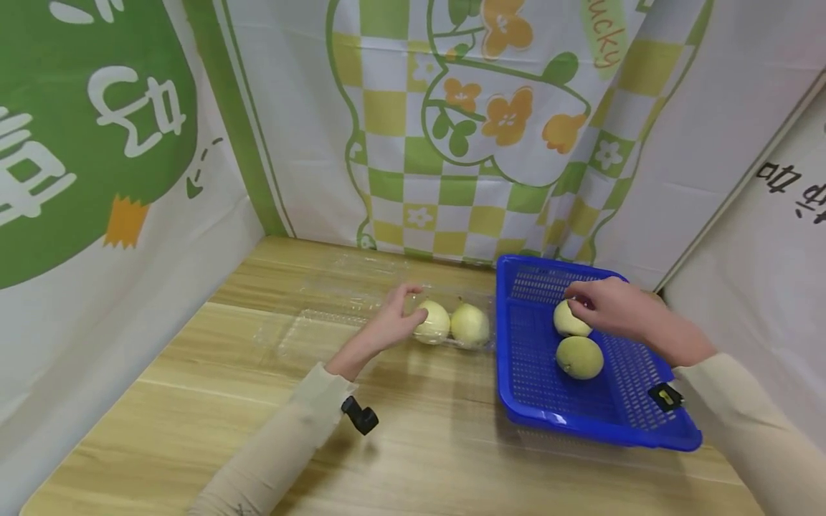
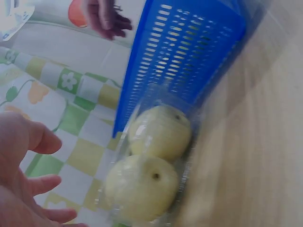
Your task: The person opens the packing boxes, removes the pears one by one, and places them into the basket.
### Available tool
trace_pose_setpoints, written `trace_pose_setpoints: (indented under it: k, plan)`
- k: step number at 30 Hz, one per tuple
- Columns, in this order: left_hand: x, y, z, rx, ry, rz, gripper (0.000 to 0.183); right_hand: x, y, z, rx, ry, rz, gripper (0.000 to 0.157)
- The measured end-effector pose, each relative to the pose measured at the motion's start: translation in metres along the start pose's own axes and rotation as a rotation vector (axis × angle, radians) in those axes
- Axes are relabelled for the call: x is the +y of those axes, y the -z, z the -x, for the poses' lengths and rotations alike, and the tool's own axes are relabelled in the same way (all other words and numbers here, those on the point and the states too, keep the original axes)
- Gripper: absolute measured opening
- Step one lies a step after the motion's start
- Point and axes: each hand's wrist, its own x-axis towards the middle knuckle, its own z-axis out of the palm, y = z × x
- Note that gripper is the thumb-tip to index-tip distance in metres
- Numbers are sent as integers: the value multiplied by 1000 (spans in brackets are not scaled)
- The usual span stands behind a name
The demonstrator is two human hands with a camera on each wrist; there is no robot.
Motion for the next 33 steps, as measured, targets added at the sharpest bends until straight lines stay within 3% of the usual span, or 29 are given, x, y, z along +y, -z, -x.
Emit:
trace_pose_setpoints:
  k: [5, 14, 19, 23, 25, 28, 33]
  plan:
    - [-6, -9, 3, 48, -35, -56, 61, -18, 0, -10, 10, 38, 1, 17]
    - [-13, -30, 17, 130, -152, -95, 70, -52, -7, -34, 55, 186, -32, 15]
    - [-18, -38, 30, 168, -299, -329, 66, -69, -14, -52, 33, 251, -49, 12]
    - [-18, -42, 40, 220, -439, -517, 46, -78, -19, -67, 29, 289, -31, 18]
    - [-18, -42, 44, 199, -467, -552, 33, -82, -22, -73, 33, 306, -22, 22]
    - [-18, -41, 49, 73, -437, -535, 12, -87, -25, -82, 10, 324, -35, 25]
    - [-17, -40, 45, -158, -248, -407, 16, -95, -28, -96, -56, 326, -31, 21]
